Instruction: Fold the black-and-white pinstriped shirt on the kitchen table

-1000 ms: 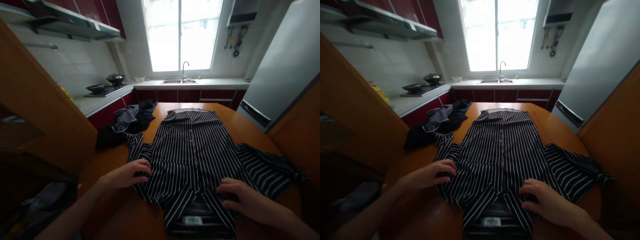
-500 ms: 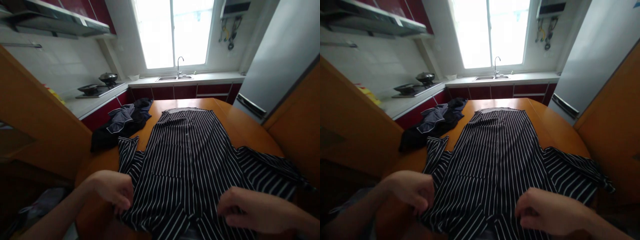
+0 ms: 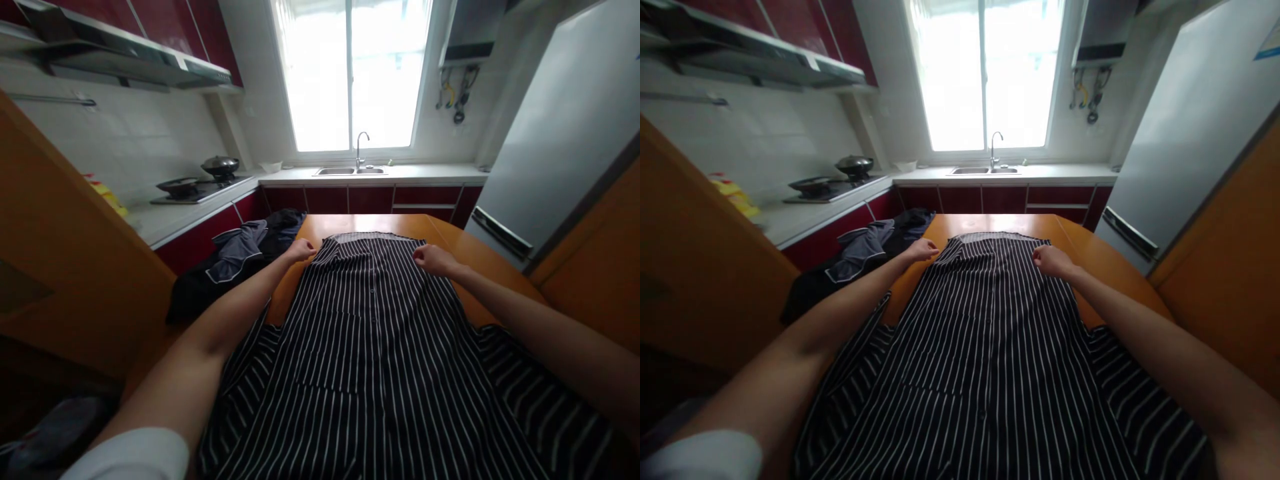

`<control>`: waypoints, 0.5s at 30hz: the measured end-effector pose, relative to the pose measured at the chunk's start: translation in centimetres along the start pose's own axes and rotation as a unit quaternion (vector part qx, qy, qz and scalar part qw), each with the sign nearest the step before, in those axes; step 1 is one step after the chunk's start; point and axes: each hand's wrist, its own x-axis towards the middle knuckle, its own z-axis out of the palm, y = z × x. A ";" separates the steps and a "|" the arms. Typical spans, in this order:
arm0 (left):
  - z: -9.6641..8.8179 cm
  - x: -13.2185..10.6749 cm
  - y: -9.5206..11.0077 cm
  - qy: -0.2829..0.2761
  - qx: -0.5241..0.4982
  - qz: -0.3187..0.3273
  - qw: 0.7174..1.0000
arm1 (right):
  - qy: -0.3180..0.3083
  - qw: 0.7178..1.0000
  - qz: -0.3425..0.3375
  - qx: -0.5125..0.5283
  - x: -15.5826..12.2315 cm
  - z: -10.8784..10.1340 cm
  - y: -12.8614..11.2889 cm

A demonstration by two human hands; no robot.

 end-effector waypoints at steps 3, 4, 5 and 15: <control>1.6 2.9 0.6 0.017 -0.013 -0.014 1.000 | 0.013 0.997 0.080 -0.016 3.2 0.5 3.0; 2.0 3.8 0.7 0.021 -0.019 -0.016 0.999 | 0.016 0.995 0.097 -0.015 4.0 0.6 4.0; 2.3 4.6 0.9 0.022 -0.024 -0.018 0.999 | 0.019 0.994 0.109 -0.014 4.7 0.7 5.0; 2.3 10.1 -0.1 -0.047 -0.062 -0.046 0.996 | 0.051 0.984 0.172 0.005 11.0 3.8 8.4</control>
